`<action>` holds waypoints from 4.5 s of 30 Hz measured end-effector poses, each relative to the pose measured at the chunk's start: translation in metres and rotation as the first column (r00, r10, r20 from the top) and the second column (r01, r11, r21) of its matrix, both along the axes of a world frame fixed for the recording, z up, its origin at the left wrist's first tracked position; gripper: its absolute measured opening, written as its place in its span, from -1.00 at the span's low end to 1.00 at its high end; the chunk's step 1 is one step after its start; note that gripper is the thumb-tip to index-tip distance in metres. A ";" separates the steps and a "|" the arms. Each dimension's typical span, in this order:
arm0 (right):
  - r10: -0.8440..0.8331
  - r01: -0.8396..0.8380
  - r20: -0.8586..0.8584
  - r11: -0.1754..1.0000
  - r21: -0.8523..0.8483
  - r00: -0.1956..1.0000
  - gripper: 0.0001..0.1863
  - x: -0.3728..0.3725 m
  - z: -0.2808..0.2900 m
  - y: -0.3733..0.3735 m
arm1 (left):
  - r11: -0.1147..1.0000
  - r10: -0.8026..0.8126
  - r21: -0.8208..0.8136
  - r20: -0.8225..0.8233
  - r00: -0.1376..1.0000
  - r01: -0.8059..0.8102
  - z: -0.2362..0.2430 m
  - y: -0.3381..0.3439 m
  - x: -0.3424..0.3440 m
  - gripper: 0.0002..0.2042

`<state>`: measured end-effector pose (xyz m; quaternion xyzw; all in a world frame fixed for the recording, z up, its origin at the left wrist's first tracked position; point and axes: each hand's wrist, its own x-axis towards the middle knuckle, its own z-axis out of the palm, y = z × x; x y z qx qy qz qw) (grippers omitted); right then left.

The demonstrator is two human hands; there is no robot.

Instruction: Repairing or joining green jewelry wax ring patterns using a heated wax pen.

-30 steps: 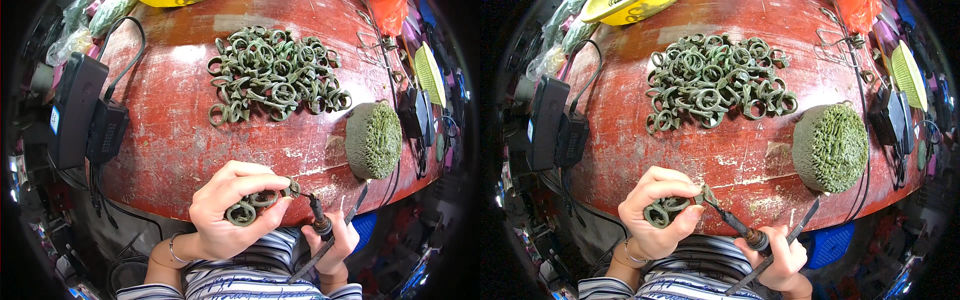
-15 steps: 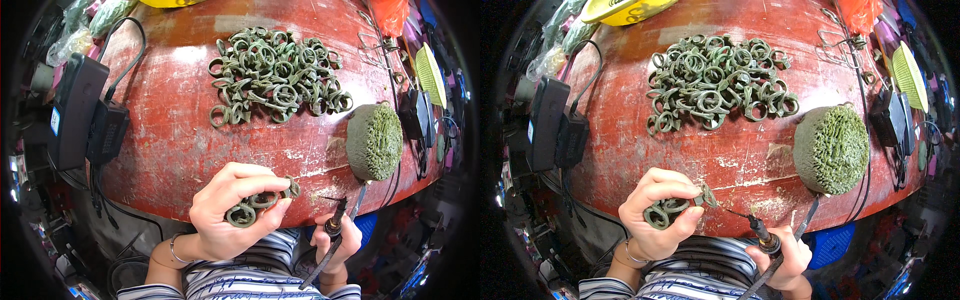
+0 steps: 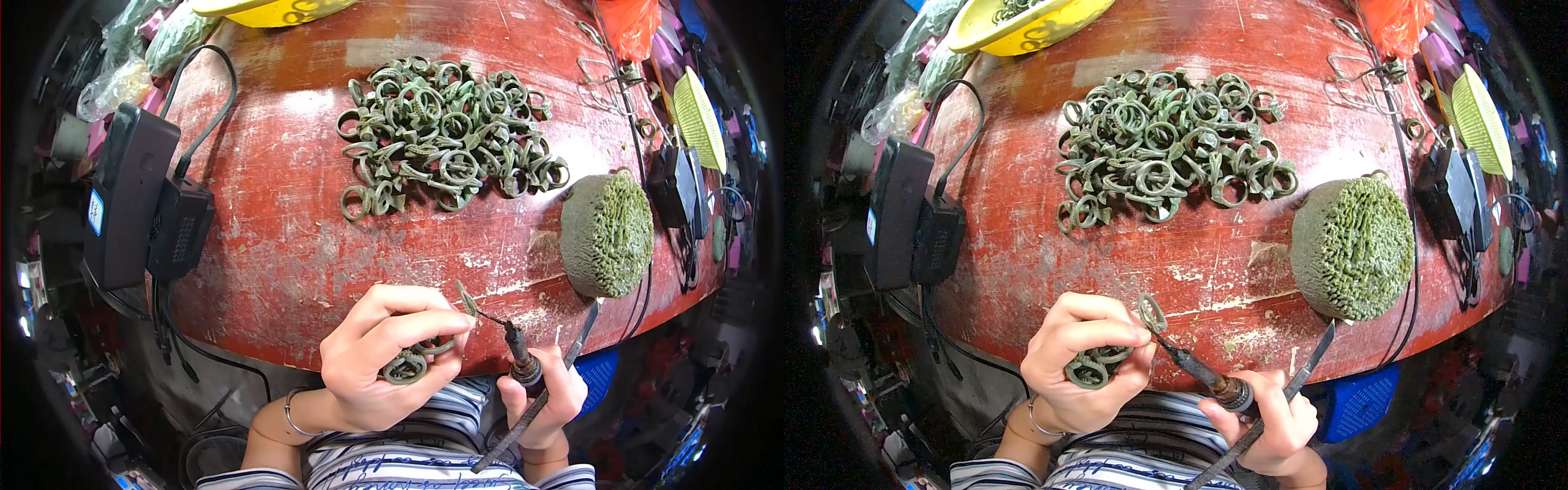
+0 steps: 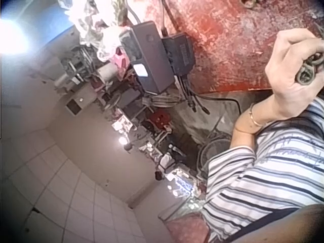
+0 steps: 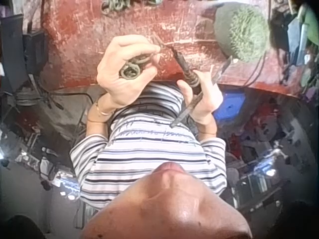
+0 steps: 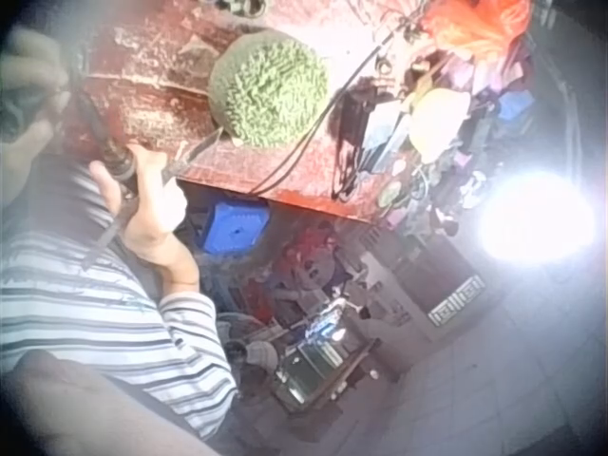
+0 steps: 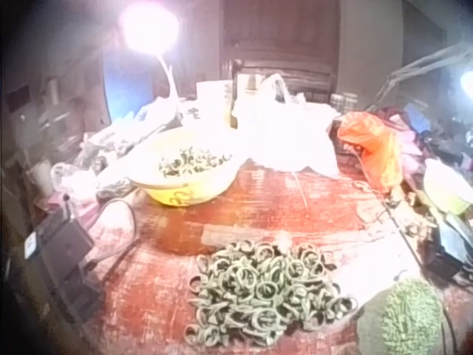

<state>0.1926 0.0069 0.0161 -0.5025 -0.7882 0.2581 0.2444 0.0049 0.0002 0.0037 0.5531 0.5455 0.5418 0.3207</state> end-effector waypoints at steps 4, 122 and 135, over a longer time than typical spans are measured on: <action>0.003 -0.003 0.027 1.000 -0.005 1.000 -0.64 -0.001 0.001 0.000 | 1.000 0.019 0.021 -0.022 1.000 -0.019 -0.001 -0.001 -0.001 -0.64; -0.008 0.007 0.022 0.999 0.035 1.000 -0.64 -0.004 -0.004 -0.005 | 0.997 0.078 0.000 0.112 0.991 -0.078 -0.002 0.001 -0.002 -0.76; -0.118 0.075 -0.229 0.980 -0.186 0.966 -0.57 -0.030 0.004 0.015 | 0.999 0.005 -0.029 0.821 0.571 0.033 -0.007 -0.001 -0.007 -0.87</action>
